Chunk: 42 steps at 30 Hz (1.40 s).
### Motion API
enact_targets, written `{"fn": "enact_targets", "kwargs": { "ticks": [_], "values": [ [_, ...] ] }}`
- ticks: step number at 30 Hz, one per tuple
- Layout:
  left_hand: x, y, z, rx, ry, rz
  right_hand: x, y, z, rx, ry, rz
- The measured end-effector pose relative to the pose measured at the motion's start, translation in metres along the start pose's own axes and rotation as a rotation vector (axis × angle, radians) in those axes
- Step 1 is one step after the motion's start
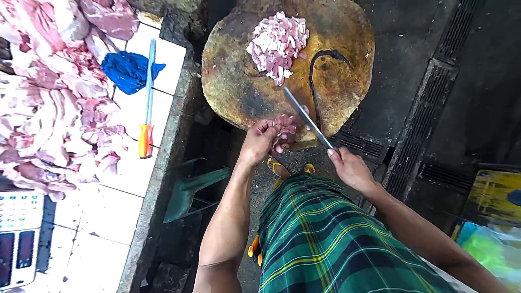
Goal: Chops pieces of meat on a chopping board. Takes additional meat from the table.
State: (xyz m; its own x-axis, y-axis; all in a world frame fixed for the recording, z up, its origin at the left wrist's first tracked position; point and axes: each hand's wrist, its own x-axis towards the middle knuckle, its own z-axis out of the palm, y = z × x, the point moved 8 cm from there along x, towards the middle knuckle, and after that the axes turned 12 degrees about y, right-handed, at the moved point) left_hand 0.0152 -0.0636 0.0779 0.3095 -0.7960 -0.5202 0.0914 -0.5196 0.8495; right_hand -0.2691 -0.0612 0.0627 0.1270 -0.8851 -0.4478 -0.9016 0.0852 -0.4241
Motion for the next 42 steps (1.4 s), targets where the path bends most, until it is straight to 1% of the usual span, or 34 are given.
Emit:
{"fn": "enact_targets", "kwargs": {
  "ticks": [1,3,5,7,8,10,11,13,14,16,17,19,21,22,23,24,25,26,28,30,32,33,35,36,37,39,41,42],
  "values": [
    [0.007,-0.008,0.002,0.081,-0.006,-0.011,-0.001,0.003,-0.008,0.006,0.033,0.014],
    [0.025,-0.038,0.003,0.318,0.014,-0.070,-0.007,-0.003,-0.025,0.021,0.091,-0.007],
    [0.036,-0.064,-0.001,0.451,0.044,-0.127,-0.018,-0.022,-0.040,0.072,0.188,-0.121],
    [0.038,-0.073,-0.005,0.495,0.077,-0.167,-0.028,-0.042,-0.048,0.140,0.323,-0.296],
    [0.037,-0.075,-0.007,0.493,0.104,-0.192,-0.032,-0.048,-0.046,0.166,0.361,-0.365],
    [0.034,-0.074,-0.011,0.509,0.145,-0.228,-0.025,-0.043,-0.028,0.136,0.345,-0.418],
    [0.033,-0.072,-0.013,0.531,0.164,-0.224,-0.017,-0.034,-0.013,0.068,0.278,-0.386],
    [0.032,-0.064,-0.015,0.615,0.185,-0.176,0.000,-0.013,0.005,-0.089,0.081,-0.204],
    [0.033,-0.063,-0.016,0.655,0.189,-0.148,0.003,-0.009,0.004,-0.115,0.028,-0.126],
    [0.032,-0.066,-0.018,0.685,0.177,-0.142,-0.004,-0.017,-0.014,-0.084,0.028,-0.060],
    [0.031,-0.070,-0.018,0.679,0.167,-0.156,-0.011,-0.024,-0.024,-0.051,0.071,-0.080],
    [0.029,-0.077,-0.015,0.594,0.145,-0.207,-0.022,-0.041,-0.037,0.039,0.209,-0.215],
    [0.028,-0.080,-0.014,0.527,0.162,-0.232,-0.024,-0.049,-0.031,0.112,0.285,-0.361],
    [0.028,-0.082,-0.015,0.514,0.174,-0.226,-0.020,-0.044,-0.018,0.099,0.262,-0.382],
    [0.028,-0.081,-0.016,0.517,0.184,-0.208,-0.013,-0.035,-0.004,0.044,0.197,-0.353],
    [0.028,-0.079,-0.016,0.528,0.190,-0.187,-0.005,-0.026,0.008,-0.027,0.099,-0.276],
    [0.029,-0.077,-0.016,0.535,0.194,-0.171,0.001,-0.019,0.012,-0.073,0.012,-0.187],
    [0.028,-0.075,-0.017,0.524,0.199,-0.165,0.004,-0.017,0.009,-0.090,-0.013,-0.141],
    [0.025,-0.077,-0.018,0.449,0.185,-0.191,-0.003,-0.027,-0.010,-0.057,0.045,-0.138],
    [0.023,-0.084,-0.017,0.407,0.159,-0.225,-0.017,-0.043,-0.026,0.038,0.180,-0.230],
    [0.024,-0.090,-0.020,0.489,0.171,-0.162,-0.021,-0.047,-0.022,0.115,0.256,-0.337],
    [0.025,-0.090,-0.023,0.541,0.191,-0.123,-0.018,-0.041,-0.011,0.103,0.228,-0.348],
    [0.023,-0.086,-0.025,0.625,0.219,-0.065,-0.004,-0.024,0.015,-0.042,0.040,-0.232],
    [0.023,-0.083,-0.025,0.652,0.226,-0.051,0.001,-0.021,0.017,-0.092,-0.028,-0.164],
    [0.023,-0.082,-0.025,0.657,0.227,-0.043,0.002,-0.023,0.013,-0.106,-0.038,-0.130],
    [0.020,-0.080,-0.022,0.647,0.216,-0.027,-0.007,-0.033,-0.004,-0.055,0.045,-0.139],
    [0.021,-0.076,-0.021,0.652,0.217,-0.004,-0.018,-0.048,-0.019,0.068,0.181,-0.239],
    [0.020,-0.076,-0.020,0.664,0.223,-0.001,-0.023,-0.053,-0.020,0.128,0.221,-0.294]
  ]
}}
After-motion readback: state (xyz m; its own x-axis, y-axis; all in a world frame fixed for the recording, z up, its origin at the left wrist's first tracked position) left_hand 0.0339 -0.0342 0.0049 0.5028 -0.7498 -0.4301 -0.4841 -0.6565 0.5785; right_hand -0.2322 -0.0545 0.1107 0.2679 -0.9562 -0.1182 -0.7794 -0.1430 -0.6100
